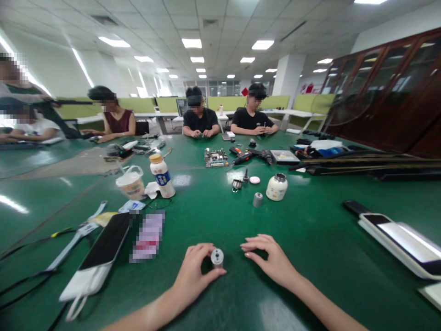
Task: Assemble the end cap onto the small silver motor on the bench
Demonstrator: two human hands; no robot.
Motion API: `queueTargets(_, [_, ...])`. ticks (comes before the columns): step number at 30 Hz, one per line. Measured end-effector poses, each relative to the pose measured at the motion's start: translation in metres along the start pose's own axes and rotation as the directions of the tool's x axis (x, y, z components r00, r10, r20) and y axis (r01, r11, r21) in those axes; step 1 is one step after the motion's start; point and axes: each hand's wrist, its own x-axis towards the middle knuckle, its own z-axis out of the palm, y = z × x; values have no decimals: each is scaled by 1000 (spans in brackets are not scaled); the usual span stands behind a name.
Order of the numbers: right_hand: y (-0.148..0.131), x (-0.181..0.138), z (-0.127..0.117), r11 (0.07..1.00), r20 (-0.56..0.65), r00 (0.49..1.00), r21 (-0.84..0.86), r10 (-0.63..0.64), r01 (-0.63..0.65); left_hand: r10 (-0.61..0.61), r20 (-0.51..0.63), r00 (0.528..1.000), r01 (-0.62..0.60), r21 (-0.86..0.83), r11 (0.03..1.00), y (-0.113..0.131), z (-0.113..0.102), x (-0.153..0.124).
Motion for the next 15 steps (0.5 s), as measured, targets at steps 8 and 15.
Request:
queueTargets(8, [-62, 27, 22, 978, 3, 997, 195, -75, 73, 16, 0, 1000, -16, -5, 1000, 2, -2, 1])
queueTargets(15, [-62, 31, 35, 978, 6, 998, 198, -65, 63, 20, -3, 1000, -20, -2, 1000, 1, 0, 0])
